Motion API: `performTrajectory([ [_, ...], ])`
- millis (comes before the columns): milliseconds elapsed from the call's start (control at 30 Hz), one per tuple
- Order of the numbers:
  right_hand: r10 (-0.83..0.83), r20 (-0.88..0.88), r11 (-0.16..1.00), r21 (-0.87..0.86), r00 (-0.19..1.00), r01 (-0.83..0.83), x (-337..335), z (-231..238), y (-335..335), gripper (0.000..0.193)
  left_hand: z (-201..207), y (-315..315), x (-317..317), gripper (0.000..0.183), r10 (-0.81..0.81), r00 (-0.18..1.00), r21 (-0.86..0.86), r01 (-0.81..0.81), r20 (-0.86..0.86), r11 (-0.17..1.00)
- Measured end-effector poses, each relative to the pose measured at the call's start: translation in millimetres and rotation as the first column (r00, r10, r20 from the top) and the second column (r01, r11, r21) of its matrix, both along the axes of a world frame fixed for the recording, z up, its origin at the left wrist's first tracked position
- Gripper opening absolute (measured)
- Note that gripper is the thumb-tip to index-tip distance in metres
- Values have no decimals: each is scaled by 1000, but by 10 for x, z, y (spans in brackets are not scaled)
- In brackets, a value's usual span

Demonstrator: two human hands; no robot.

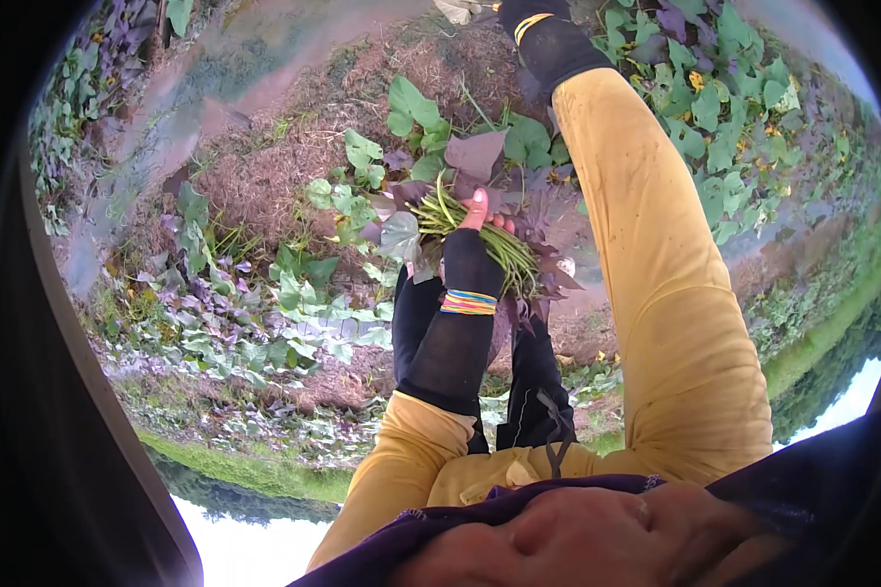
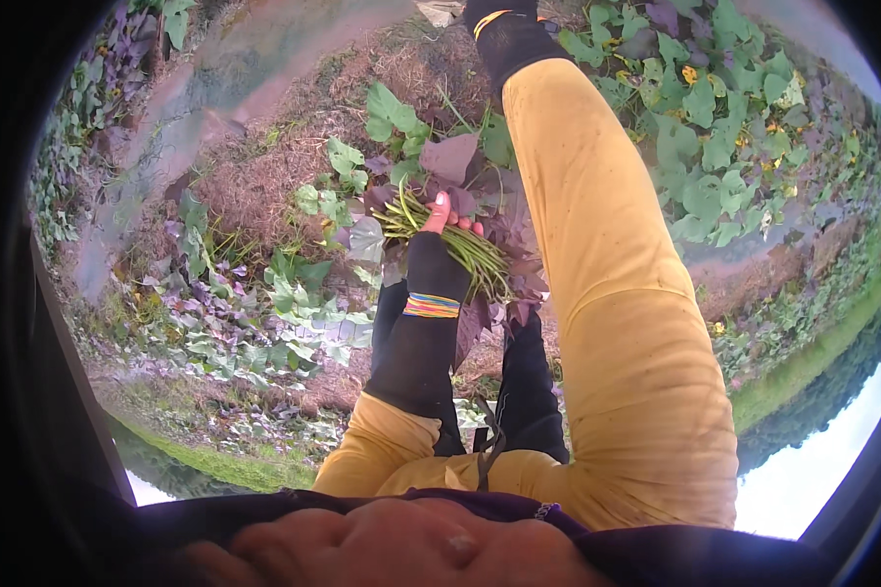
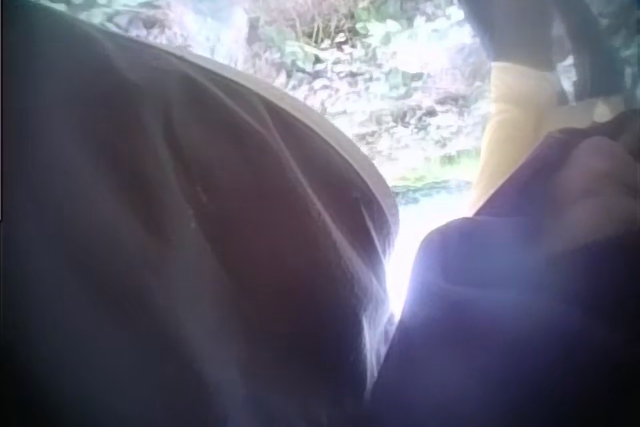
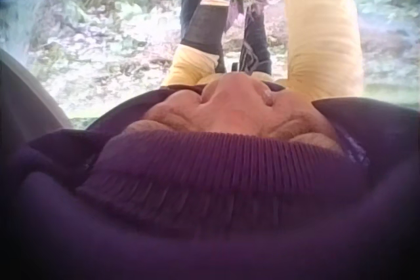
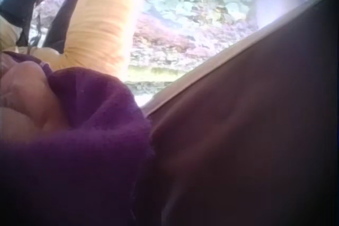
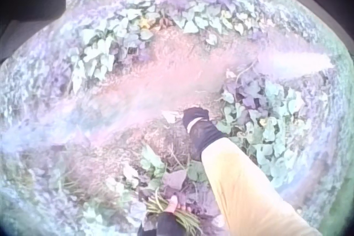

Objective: The person harvests potato leaves and stems by hand and with shears in a field, bunching them together while walking through the crop.

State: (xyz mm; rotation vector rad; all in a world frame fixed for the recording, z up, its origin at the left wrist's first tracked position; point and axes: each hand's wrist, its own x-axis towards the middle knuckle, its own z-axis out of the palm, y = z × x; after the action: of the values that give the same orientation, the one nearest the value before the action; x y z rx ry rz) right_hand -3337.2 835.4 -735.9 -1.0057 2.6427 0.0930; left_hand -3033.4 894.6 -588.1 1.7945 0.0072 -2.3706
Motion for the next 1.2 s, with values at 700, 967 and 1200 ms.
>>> performTrajectory([
  [700, -261, 428, 927, -139, 865, 348, 1514, 1225, 2632, 33, -295, 1163, 422, 15, -582, 812, 116, 576, 30, 809],
  [967, -89, 343, 917, 394, 935, -58, 945, 250, 2573, 42, -140, 993, 585, 14, -672, 722, -13, 683, 162, 731],
  [1200, -393, 823, 736, 13, 410, 677, 1044, 648, 3340, 41, -154, 1302, 542, 9, -780, 620, -116, 784, 92, 610],
])
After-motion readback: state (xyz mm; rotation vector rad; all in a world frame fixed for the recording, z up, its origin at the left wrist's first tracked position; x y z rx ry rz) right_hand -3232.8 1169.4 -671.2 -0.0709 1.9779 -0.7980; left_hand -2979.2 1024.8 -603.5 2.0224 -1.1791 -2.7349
